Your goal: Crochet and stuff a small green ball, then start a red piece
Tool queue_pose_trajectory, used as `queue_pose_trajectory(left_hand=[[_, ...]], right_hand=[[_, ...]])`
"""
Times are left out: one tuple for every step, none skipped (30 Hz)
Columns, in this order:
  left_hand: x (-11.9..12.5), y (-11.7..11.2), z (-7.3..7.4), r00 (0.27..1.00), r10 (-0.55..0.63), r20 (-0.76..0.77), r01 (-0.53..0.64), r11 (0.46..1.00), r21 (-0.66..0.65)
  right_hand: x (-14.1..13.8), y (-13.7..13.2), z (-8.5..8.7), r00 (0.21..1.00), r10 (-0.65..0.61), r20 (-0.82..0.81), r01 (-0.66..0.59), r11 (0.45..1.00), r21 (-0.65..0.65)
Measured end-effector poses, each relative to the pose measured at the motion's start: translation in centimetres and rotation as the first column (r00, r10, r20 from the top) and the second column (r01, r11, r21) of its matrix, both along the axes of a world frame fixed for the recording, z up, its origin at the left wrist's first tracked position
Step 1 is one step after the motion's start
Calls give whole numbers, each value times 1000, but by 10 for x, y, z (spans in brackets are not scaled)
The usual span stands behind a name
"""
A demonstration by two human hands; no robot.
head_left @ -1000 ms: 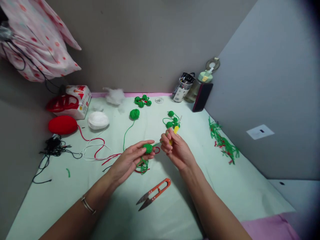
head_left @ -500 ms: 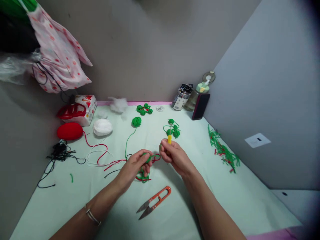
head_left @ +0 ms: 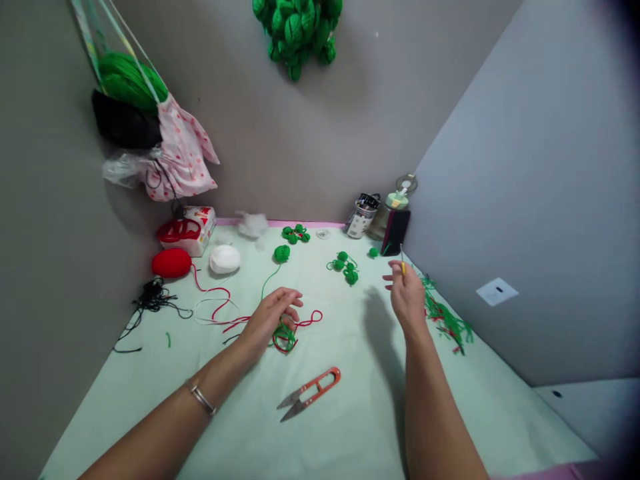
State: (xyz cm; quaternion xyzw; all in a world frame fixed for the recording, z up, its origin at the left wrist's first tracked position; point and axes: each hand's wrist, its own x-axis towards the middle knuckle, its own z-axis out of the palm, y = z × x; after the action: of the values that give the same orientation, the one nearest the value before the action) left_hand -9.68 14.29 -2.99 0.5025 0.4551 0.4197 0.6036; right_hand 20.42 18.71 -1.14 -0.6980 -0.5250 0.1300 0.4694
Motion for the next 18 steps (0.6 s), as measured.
queue_pose_trajectory(left_hand=[[-2, 0, 4, 998, -34, -56, 36, 999, 34], [-5, 1, 9, 991, -65, -118, 74, 995, 71], [-9, 1, 13, 979, -90, -184, 111, 988, 111], [-15, -1, 17, 963, -102, -251, 144, 978, 154], [-20, -3, 20, 944, -99, -316, 168, 966, 197], [-26, -7, 22, 924, -86, -373, 185, 953, 239], [-30, -12, 21, 905, -64, -420, 196, 940, 278], [-33, -19, 19, 890, -43, -453, 204, 928, 313], [-34, -26, 15, 879, -32, -476, 217, 915, 340], [-35, -34, 9, 871, -31, -490, 234, 904, 359], [-35, -41, 3, 866, -43, -498, 255, 895, 367], [-35, -47, -5, 864, -56, -500, 272, 889, 369], [-36, -51, -12, 865, -50, -499, 266, 889, 373], [-38, -53, -17, 868, -20, -496, 238, 894, 380], [-42, -54, -22, 873, 41, -485, 179, 900, 397], [-47, -53, -25, 875, 119, -469, 101, 903, 419], [-53, -52, -27, 872, 189, -452, 31, 900, 435], [-58, -52, -28, 866, 250, -433, -36, 895, 445]], right_hand=[[2, -2, 1, 999, 19, 48, -18, 999, -35], [0, -5, 2, 994, 58, 93, -51, 996, -77], [-4, -7, 2, 985, 112, 134, -96, 988, -123], [-10, -10, 2, 970, 176, 171, -147, 975, -169], [-18, -12, 0, 949, 243, 203, -200, 957, -212], [-28, -15, -3, 923, 309, 230, -251, 935, -251], [-37, -18, -6, 894, 371, 252, -297, 911, -287], [-46, -21, -10, 863, 427, 268, -339, 885, -319], [-53, -24, -14, 833, 478, 278, -375, 858, -351], [-59, -27, -18, 806, 519, 285, -403, 833, -379], [-63, -30, -22, 783, 550, 291, -421, 813, -402], [-65, -32, -25, 768, 567, 297, -430, 801, -418], [-65, -35, -28, 760, 574, 304, -430, 795, -428], [-64, -37, -31, 758, 573, 311, -424, 795, -433], [-62, -38, -33, 760, 566, 319, -414, 800, -434], [-60, -39, -34, 764, 556, 327, -403, 807, -431], [-58, -39, -35, 769, 545, 335, -392, 815, -427], [-57, -40, -36, 775, 532, 342, -379, 824, -421]])
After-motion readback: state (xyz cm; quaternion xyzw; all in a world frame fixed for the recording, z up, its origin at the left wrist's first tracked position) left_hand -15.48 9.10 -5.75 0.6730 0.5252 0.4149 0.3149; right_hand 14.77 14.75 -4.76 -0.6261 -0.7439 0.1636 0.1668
